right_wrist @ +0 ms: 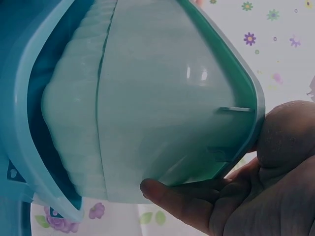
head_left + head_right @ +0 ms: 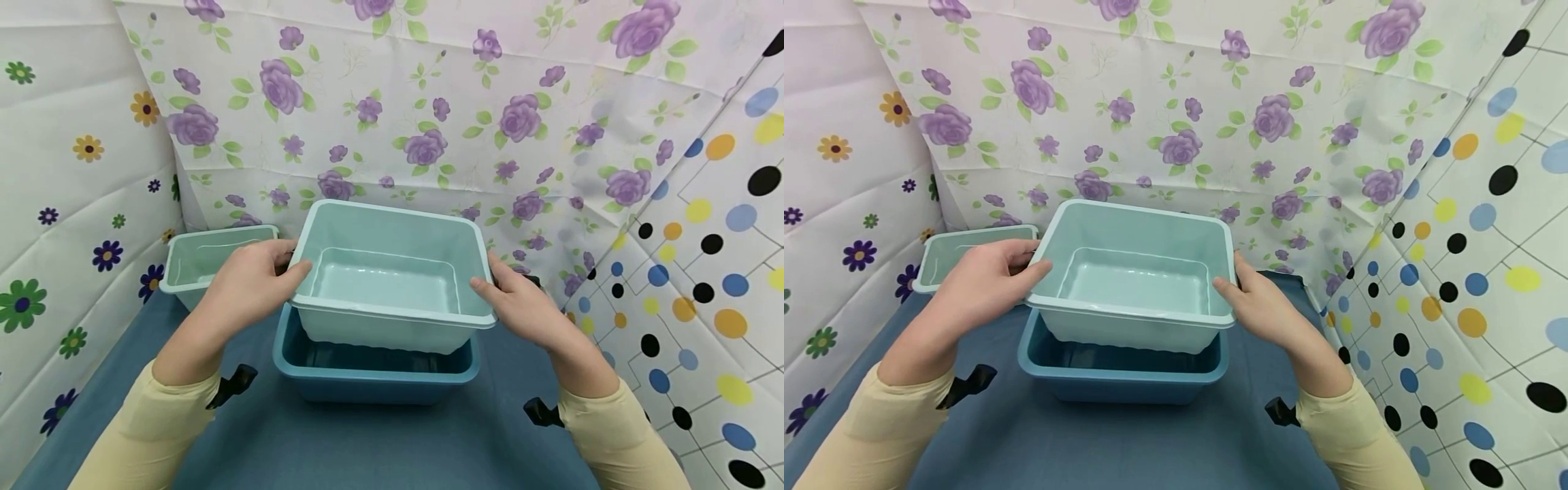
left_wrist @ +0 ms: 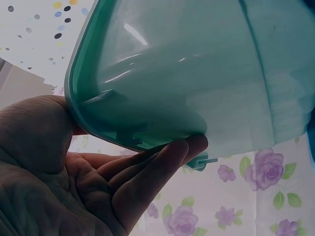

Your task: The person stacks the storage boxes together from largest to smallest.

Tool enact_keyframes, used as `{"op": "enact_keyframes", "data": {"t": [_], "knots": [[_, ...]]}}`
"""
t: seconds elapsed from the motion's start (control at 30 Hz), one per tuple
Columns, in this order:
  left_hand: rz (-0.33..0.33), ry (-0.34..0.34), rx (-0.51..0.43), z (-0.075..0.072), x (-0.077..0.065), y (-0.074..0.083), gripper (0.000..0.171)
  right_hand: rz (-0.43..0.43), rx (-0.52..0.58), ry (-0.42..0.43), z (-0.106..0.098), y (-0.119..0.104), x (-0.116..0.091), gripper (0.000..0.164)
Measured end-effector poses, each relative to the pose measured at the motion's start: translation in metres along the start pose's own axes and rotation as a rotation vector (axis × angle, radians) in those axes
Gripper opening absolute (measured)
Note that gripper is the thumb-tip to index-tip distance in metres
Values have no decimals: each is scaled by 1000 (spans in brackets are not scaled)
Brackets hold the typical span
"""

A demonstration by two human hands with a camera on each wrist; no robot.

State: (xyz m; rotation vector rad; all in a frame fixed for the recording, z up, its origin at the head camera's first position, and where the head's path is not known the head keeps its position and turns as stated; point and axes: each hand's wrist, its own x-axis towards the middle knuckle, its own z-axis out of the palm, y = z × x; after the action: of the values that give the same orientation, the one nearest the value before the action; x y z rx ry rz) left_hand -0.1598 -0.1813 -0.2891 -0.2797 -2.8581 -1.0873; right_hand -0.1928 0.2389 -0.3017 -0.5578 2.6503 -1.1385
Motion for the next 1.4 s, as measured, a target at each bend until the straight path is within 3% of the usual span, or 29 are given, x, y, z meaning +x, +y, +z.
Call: {"op": "enact_keyframes", "data": {"t": [0.13, 0.37, 0.73, 0.97, 1.4], "knots": [[1, -1, -3, 1, -1, -1, 49, -9, 0, 2, 1, 1, 0, 79], [13, -6, 15, 3, -3, -3, 30, -16, -17, -8, 2, 3, -1, 78], [5, -18, -2, 10, -5, -7, 42, -16, 24, -24, 6, 11, -1, 77], [12, -14, -4, 15, -6, -9, 27, 7, 11, -27, 9, 15, -3, 78], [-24, -47, -18, 18, -6, -12, 45, 37, 15, -38, 15, 22, -4, 81]]}}
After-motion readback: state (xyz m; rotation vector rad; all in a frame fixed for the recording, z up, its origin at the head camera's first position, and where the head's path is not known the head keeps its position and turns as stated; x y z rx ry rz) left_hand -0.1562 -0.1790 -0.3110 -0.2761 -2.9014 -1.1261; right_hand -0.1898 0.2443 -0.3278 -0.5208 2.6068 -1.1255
